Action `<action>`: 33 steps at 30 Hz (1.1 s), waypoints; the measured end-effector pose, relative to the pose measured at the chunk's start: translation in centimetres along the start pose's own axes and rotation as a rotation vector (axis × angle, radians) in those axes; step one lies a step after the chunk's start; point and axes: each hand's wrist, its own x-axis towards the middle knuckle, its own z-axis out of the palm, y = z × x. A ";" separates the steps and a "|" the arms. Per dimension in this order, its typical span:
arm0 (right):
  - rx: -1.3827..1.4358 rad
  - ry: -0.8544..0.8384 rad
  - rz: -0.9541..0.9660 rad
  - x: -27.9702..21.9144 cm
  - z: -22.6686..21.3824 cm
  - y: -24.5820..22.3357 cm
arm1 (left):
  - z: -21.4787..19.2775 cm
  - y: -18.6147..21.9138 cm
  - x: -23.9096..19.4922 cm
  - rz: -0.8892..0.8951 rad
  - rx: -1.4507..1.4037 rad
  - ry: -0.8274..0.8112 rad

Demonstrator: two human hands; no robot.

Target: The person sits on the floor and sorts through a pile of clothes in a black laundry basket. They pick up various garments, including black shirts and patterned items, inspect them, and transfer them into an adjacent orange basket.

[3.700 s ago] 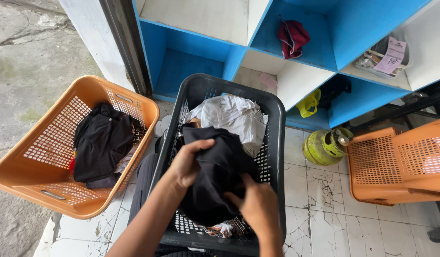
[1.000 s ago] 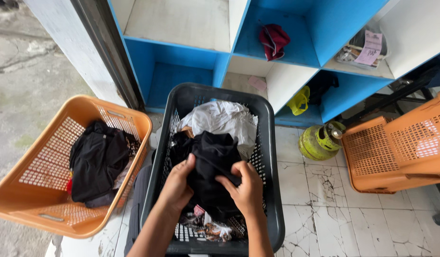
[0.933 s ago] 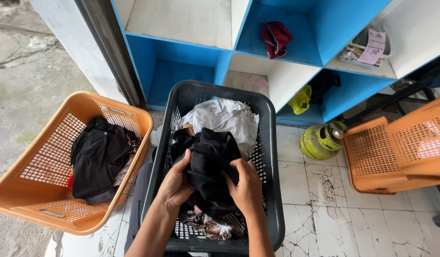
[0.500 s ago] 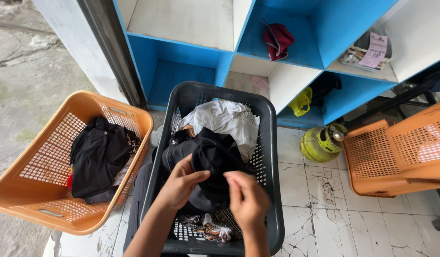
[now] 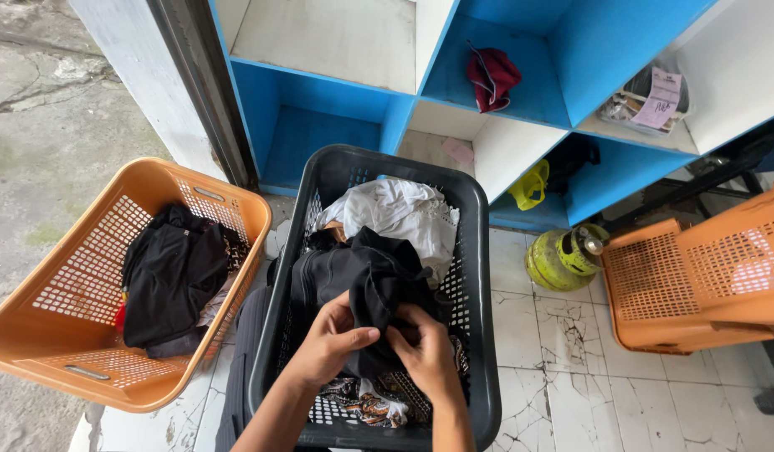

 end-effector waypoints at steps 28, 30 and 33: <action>-0.039 0.406 -0.163 0.7 -4.5 -2.0 | -0.8 -1.8 4.4 0.088 1.642 0.006; 0.105 0.443 -0.226 1.2 -7.0 -1.9 | -2.3 -2.3 7.4 0.177 1.739 0.081; 0.550 0.611 -0.173 3.0 -12.3 -3.6 | -4.4 -0.9 13.9 0.439 1.891 0.194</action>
